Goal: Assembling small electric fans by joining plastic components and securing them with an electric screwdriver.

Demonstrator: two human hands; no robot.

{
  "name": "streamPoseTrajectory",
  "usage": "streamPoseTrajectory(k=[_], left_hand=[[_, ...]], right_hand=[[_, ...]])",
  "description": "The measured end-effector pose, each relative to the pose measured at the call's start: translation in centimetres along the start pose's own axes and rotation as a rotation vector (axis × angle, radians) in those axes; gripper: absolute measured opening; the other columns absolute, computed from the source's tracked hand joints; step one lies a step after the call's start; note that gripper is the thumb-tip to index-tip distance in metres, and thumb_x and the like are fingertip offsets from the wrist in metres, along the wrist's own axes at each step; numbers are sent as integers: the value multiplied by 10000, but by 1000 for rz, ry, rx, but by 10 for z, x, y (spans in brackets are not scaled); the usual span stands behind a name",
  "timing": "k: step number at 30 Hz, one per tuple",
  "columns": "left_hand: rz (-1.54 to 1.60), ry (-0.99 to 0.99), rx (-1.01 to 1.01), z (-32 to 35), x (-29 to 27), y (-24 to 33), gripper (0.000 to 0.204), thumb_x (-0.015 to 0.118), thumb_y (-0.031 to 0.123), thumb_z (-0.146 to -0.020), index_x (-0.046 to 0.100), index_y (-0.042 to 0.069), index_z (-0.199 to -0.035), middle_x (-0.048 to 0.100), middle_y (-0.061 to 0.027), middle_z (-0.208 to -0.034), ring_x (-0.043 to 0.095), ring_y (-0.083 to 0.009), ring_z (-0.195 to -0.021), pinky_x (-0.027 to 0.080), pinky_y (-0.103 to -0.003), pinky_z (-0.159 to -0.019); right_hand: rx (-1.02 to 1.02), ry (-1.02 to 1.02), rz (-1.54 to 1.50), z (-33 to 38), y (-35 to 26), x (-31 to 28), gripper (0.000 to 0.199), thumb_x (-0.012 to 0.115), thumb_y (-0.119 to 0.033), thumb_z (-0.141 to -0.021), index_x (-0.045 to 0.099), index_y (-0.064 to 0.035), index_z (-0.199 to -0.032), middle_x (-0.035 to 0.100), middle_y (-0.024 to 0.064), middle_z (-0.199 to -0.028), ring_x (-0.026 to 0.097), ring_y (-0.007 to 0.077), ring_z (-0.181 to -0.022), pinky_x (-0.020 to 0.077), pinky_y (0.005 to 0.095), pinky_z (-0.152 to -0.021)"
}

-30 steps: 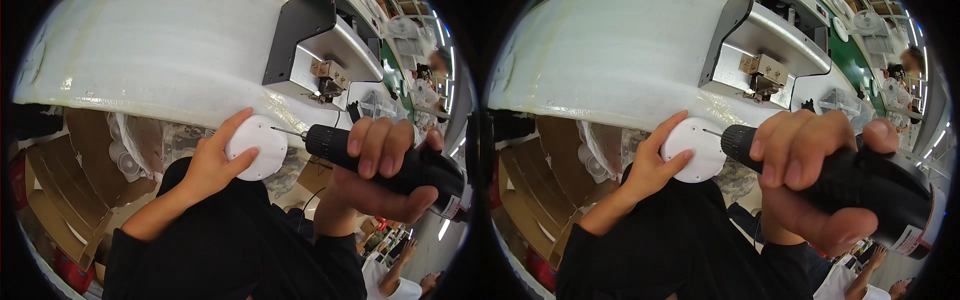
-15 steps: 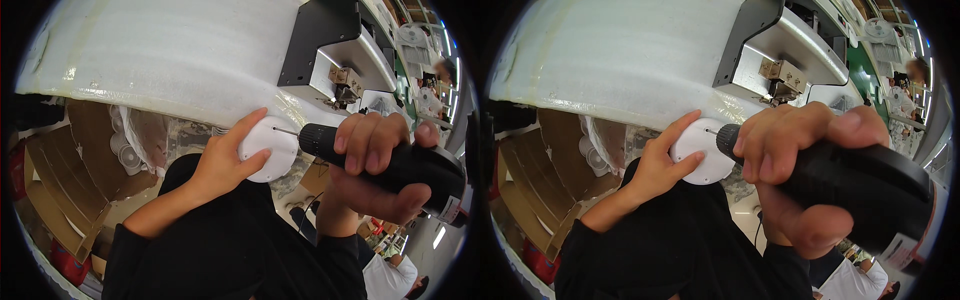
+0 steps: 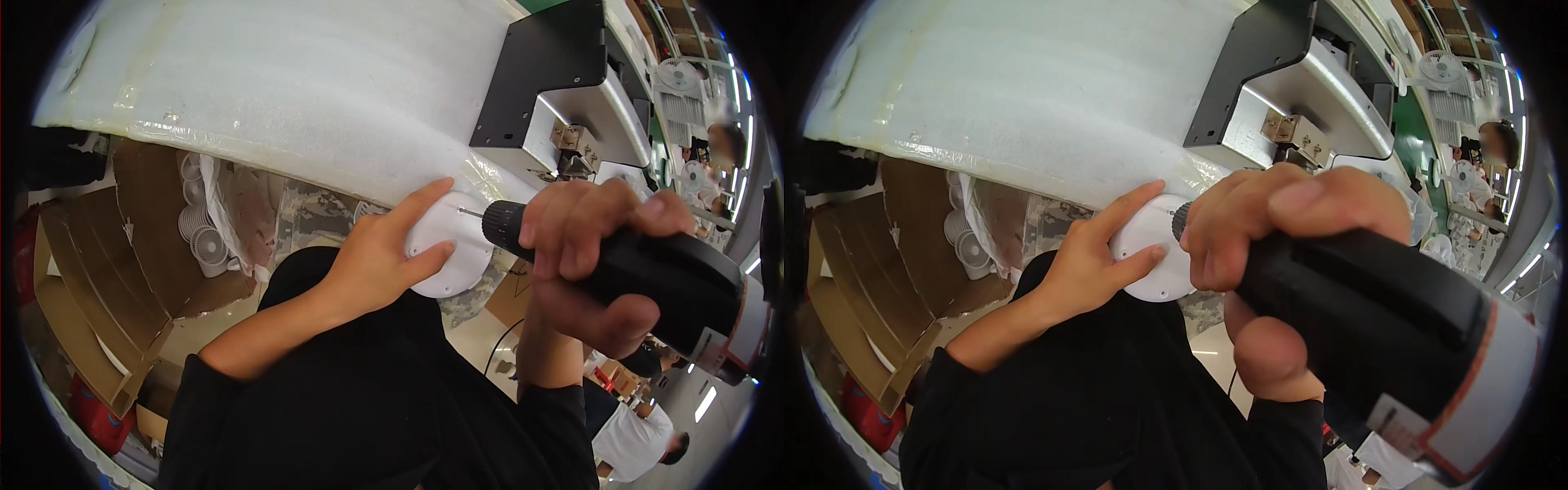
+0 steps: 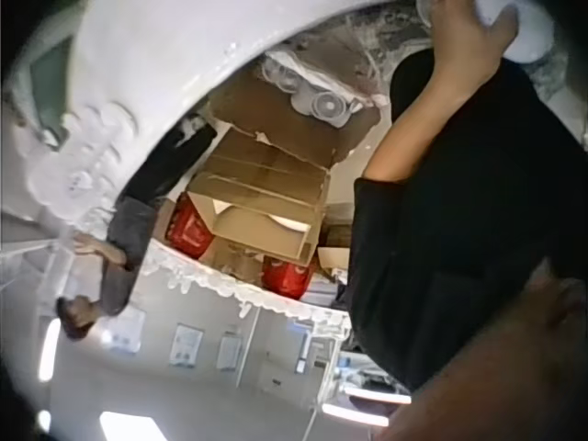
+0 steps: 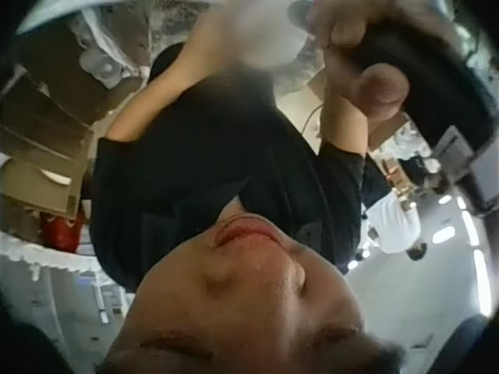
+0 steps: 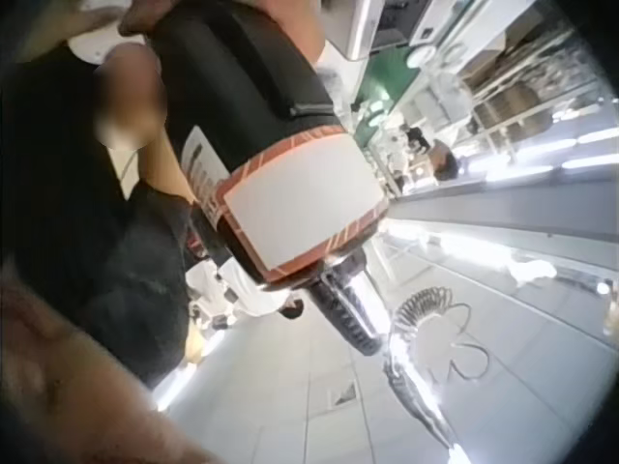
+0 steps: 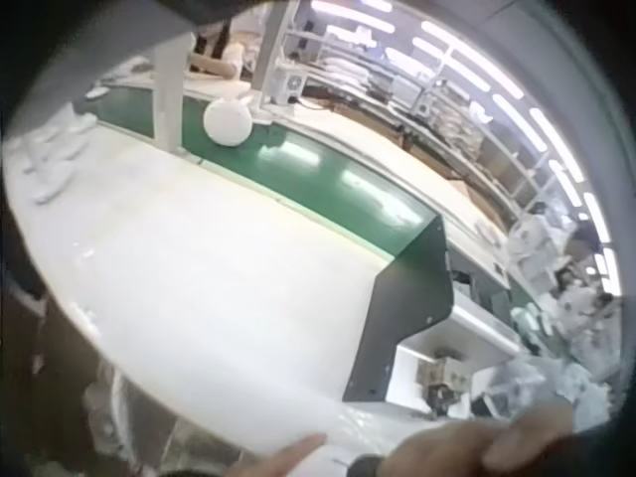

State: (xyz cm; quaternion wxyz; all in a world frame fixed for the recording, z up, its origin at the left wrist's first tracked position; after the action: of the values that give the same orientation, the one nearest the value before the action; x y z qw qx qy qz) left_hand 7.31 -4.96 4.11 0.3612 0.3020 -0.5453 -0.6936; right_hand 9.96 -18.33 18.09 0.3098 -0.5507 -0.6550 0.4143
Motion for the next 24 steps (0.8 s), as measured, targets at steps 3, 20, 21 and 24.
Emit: streamPoseTrajectory(k=[3, 20, 21, 24], left_hand=[[-10, 4, 24, -1, -1, -5, 598, 662, 170, -839, 455, 84, -1393, 641, -138, -1206, 646, -244, -797, 497, -321, -732], [129, -31, 101, 11, 0, -20, 658, 640, 118, -870, 317, 72, -1441, 541, -223, -1258, 607, -324, -1001, 498, -367, -844], [127, -30, 97, 12, -1, -20, 658, 640, 118, -870, 317, 72, -1441, 541, -223, -1258, 607, -324, -1001, 498, -367, -844], [110, -21, 11, 16, -1, -18, 631, 625, 116, -878, 335, 68, -1435, 554, -207, -1254, 609, -323, -1016, 493, -366, -856]], right_hand=[[118, 64, 101, 5, -4, 6, 701, 659, -513, -851, 394, -100, -1351, 546, 11, -695, 515, 122, -556, 467, 287, -560], [-346, 421, 133, 15, -59, -58, 501, 500, -471, -902, 507, -126, -1265, 514, 0, -737, 497, 111, -572, 435, 334, -609], [-344, 423, 130, 13, -56, -60, 501, 500, -471, -902, 507, -126, -1265, 514, 0, -737, 497, 111, -572, 435, 334, -609], [-309, 392, 101, 6, -44, -62, 481, 502, -466, -903, 514, -122, -1239, 515, -5, -729, 501, 115, -567, 434, 326, -607]])
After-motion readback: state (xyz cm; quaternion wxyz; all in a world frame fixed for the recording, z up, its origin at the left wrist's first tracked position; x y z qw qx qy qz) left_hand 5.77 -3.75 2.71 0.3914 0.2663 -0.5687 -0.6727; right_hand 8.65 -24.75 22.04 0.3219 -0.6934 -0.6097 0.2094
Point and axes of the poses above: each hand's wrist, its own z-axis away from the middle knuckle, its own x-axis out of the palm, y = z × x, the point moved 5 cm from there along -z, towards the middle knuckle
